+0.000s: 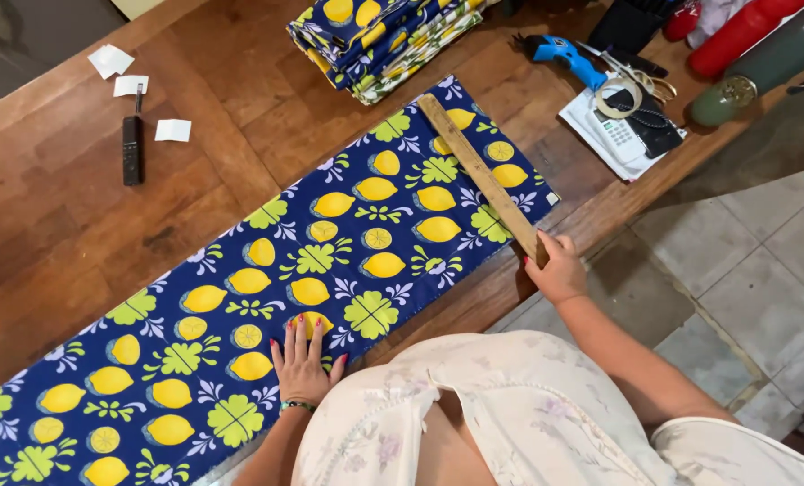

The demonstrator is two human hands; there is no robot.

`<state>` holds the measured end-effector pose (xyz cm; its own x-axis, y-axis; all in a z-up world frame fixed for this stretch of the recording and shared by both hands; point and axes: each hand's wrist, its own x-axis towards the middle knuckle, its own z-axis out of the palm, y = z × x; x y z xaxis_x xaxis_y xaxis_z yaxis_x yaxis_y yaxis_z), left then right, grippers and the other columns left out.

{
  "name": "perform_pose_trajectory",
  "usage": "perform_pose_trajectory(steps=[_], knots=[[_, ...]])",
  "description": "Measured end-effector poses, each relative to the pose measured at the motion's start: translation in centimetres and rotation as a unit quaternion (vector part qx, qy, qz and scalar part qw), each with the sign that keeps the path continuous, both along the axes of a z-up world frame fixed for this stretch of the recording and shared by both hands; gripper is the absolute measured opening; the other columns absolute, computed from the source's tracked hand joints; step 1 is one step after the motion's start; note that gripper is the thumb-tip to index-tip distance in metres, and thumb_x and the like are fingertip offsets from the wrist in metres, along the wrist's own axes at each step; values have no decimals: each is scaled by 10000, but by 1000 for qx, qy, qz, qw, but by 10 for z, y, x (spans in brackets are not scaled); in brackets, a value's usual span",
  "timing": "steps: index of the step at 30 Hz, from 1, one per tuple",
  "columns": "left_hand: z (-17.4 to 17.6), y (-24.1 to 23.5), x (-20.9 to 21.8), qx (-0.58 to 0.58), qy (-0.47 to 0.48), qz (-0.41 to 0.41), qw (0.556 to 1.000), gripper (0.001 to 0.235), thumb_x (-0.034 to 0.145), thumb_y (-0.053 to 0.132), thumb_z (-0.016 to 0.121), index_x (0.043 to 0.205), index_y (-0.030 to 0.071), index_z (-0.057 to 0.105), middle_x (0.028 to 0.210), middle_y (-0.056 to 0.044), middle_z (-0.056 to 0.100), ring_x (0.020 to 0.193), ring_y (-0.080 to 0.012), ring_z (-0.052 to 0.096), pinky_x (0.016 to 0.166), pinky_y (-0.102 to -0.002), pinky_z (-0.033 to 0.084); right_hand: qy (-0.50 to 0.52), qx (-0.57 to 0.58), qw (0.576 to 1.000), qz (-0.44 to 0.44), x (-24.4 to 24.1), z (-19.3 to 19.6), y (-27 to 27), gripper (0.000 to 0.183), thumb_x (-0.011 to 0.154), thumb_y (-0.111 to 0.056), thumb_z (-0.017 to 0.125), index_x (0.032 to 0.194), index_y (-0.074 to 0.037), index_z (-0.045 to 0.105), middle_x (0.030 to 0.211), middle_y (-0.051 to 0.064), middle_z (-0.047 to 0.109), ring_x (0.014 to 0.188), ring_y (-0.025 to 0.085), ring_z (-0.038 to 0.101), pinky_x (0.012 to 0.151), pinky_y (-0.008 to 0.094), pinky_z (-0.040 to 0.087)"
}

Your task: Measuring fabric with a ruler, calculating dimensions on a phone, and cutting the fabric using a rotary cutter.

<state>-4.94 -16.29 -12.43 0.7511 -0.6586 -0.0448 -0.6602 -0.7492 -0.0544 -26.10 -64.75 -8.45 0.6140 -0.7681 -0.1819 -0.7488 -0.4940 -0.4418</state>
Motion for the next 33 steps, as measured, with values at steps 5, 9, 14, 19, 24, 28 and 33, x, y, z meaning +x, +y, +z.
perform_pose_trajectory(steps=[5, 9, 14, 19, 24, 28, 33], knots=[[-8, 3, 2, -33, -13, -6, 999, 876, 873, 791, 367, 1597, 300, 324, 1693, -50, 265, 1559, -287, 232, 1255, -575, 134, 14, -14, 1000, 2, 2, -11, -11, 653, 864, -379, 704, 1478, -193, 580, 1279, 94, 525, 1008, 320, 636, 791, 490, 560], [-16, 6, 5, -22, -2, -7, 1000, 893, 867, 805, 360, 1604, 305, 300, 1703, -44, 238, 1556, -287, 228, 1245, -577, 148, -35, -76, 996, 26, -2, -28, -15, 631, 846, -352, 737, 1437, -154, 636, 1176, 112, 570, 1019, 315, 614, 818, 467, 554], [-13, 5, 4, -16, 17, -7, 1000, 871, 889, 799, 343, 1596, 293, 304, 1700, -51, 231, 1558, -297, 206, 1253, -575, 115, -69, -97, 992, 43, -3, -43, -20, 610, 857, -341, 761, 1415, -120, 654, 1175, 142, 575, 1054, 338, 601, 866, 466, 537], [-9, 4, 4, -9, 31, -2, 999, 849, 901, 793, 337, 1593, 302, 305, 1698, -47, 227, 1557, -300, 197, 1255, -562, 97, -49, -74, 995, 40, 2, -37, -23, 592, 866, -338, 758, 1412, -137, 647, 1166, 140, 577, 1052, 349, 594, 870, 470, 535], [-13, 6, 4, -36, 12, -9, 999, 868, 886, 774, 382, 1604, 294, 306, 1699, -58, 251, 1557, -303, 233, 1242, -582, 156, -68, -71, 995, 28, -2, -35, -29, 578, 873, -300, 765, 1409, -119, 645, 1159, 164, 578, 1075, 387, 562, 891, 502, 501], [-16, 6, 3, -39, -1, -14, 999, 877, 876, 770, 396, 1606, 292, 307, 1705, -54, 249, 1563, -297, 229, 1239, -590, 161, -58, -67, 996, 14, 0, -35, -34, 577, 867, -337, 778, 1397, -143, 660, 1152, 143, 581, 1067, 365, 564, 885, 486, 508], [-17, 9, 4, -39, -6, -22, 999, 877, 865, 739, 451, 1599, 276, 323, 1698, -74, 266, 1553, -315, 256, 1236, -602, 174, -44, -46, 998, 14, 1, -34, -36, 595, 885, -354, 785, 1419, -138, 635, 1174, 160, 553, 1084, 382, 537, 914, 490, 504]])
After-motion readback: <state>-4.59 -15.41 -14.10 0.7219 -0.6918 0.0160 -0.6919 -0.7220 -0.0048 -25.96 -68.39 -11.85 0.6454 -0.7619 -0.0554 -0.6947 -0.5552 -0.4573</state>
